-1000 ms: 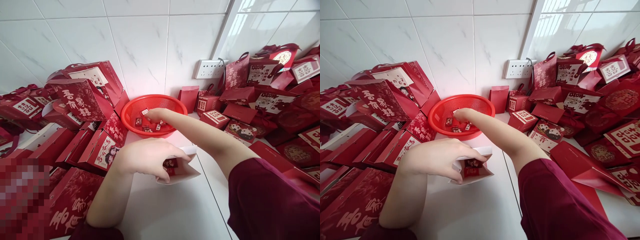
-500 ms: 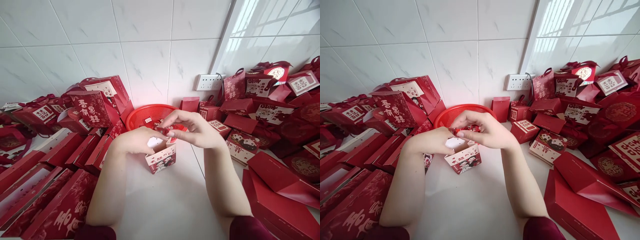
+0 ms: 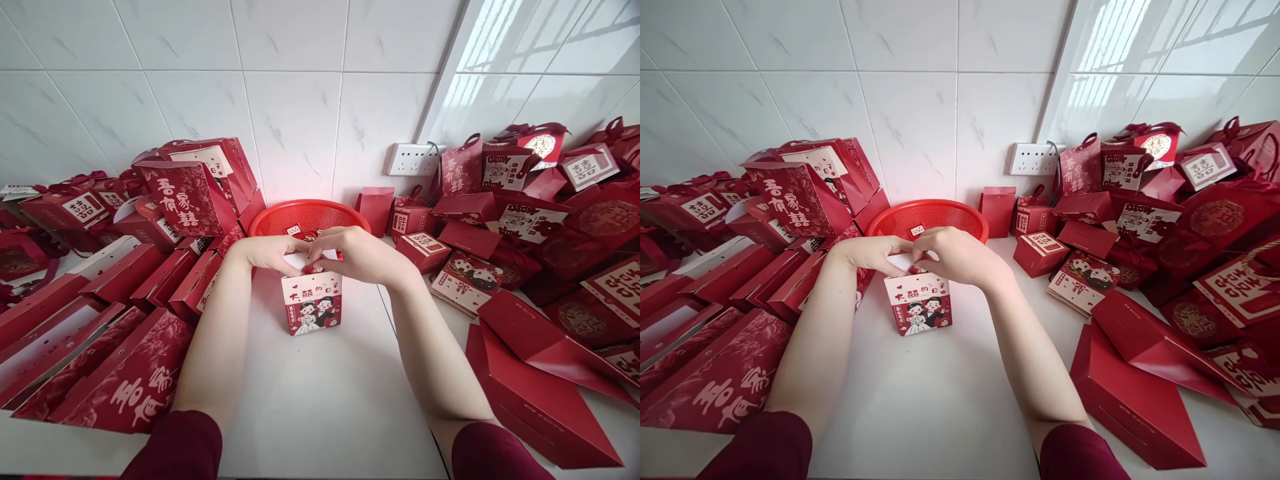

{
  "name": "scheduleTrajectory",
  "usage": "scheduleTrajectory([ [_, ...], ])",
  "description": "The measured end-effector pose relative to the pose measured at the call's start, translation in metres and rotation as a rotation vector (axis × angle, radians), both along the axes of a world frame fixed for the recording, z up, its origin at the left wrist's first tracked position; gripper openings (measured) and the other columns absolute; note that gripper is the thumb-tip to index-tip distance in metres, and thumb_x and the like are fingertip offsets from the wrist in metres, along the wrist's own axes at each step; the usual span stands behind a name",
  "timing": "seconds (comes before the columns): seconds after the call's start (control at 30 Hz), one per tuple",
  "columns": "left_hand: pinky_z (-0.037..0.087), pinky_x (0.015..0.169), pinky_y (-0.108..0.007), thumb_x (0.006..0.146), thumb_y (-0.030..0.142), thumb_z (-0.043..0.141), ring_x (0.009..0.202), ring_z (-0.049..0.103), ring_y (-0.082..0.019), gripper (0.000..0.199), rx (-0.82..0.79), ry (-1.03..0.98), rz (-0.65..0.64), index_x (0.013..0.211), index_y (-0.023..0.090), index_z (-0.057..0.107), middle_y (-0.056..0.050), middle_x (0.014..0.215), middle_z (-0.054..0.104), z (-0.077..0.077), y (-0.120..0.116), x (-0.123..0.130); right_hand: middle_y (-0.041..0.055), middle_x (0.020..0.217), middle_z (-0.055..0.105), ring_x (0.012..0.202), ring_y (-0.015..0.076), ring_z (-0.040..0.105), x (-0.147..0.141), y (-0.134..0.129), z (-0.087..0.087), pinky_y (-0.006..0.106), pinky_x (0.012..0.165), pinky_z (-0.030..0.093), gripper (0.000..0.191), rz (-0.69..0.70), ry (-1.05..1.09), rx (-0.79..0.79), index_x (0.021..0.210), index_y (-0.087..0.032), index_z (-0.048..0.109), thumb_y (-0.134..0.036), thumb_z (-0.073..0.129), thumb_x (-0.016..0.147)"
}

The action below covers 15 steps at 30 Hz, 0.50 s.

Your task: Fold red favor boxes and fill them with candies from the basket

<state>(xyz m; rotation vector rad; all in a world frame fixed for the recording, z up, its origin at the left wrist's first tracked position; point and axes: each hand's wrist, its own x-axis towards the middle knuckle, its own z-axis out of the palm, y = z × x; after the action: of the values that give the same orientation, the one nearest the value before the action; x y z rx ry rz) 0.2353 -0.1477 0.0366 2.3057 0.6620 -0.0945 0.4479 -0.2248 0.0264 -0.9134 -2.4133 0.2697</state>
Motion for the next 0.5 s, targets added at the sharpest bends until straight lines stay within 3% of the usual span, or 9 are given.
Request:
scheduleTrajectory([
  [0.17, 0.04, 0.102, -0.031, 0.08, 0.03, 0.061, 0.127, 0.047, -0.023, 0.065, 0.092, -0.078, 0.115, 0.142, 0.024, 0.041, -0.007, 0.142, 0.049, 0.002, -0.008, -0.001, 0.0044, 0.1, 0.068, 0.089, 0.0177, 0.061, 0.009, -0.003, 0.002, 0.029, 0.077, 0.044, 0.013, -0.087, 0.068, 0.014, 0.099, -0.018, 0.065, -0.023, 0.061, 0.088],
  [0.27, 0.042, 0.099, -0.033, 0.084, 0.042, 0.058, 0.122, 0.052, -0.023, 0.071, 0.118, -0.098, 0.271, 0.147, 0.026, 0.031, -0.009, 0.138, 0.052, 0.009, -0.019, -0.004, 0.0065, 0.113, 0.065, 0.097, 0.0205, 0.06, 0.012, -0.001, 0.0, 0.029, 0.078, 0.045, 0.038, -0.151, 0.035, -0.055, 0.114, -0.021, 0.058, -0.033, 0.072, 0.08],
  [0.4, 0.042, 0.093, -0.03, 0.075, 0.054, 0.066, 0.117, 0.055, -0.024, 0.073, 0.175, 0.089, 0.319, 0.14, 0.026, 0.045, -0.008, 0.132, 0.058, 0.02, -0.035, -0.009, 0.0069, 0.11, 0.066, 0.093, 0.0216, 0.062, 0.009, 0.0, -0.002, 0.027, 0.069, 0.045, 0.057, -0.201, -0.133, -0.266, 0.126, -0.024, 0.052, -0.044, 0.073, 0.077],
  [0.5, 0.042, 0.084, -0.026, 0.077, 0.055, 0.061, 0.106, 0.058, -0.022, 0.057, 0.226, 0.188, 0.318, 0.125, 0.024, 0.06, -0.005, 0.123, 0.063, 0.023, -0.041, -0.007, 0.0052, 0.099, 0.067, 0.087, 0.0211, 0.061, 0.005, -0.003, 0.001, 0.026, 0.063, 0.041, 0.044, -0.138, -0.239, -0.299, 0.116, -0.024, 0.059, -0.049, 0.067, 0.081],
])
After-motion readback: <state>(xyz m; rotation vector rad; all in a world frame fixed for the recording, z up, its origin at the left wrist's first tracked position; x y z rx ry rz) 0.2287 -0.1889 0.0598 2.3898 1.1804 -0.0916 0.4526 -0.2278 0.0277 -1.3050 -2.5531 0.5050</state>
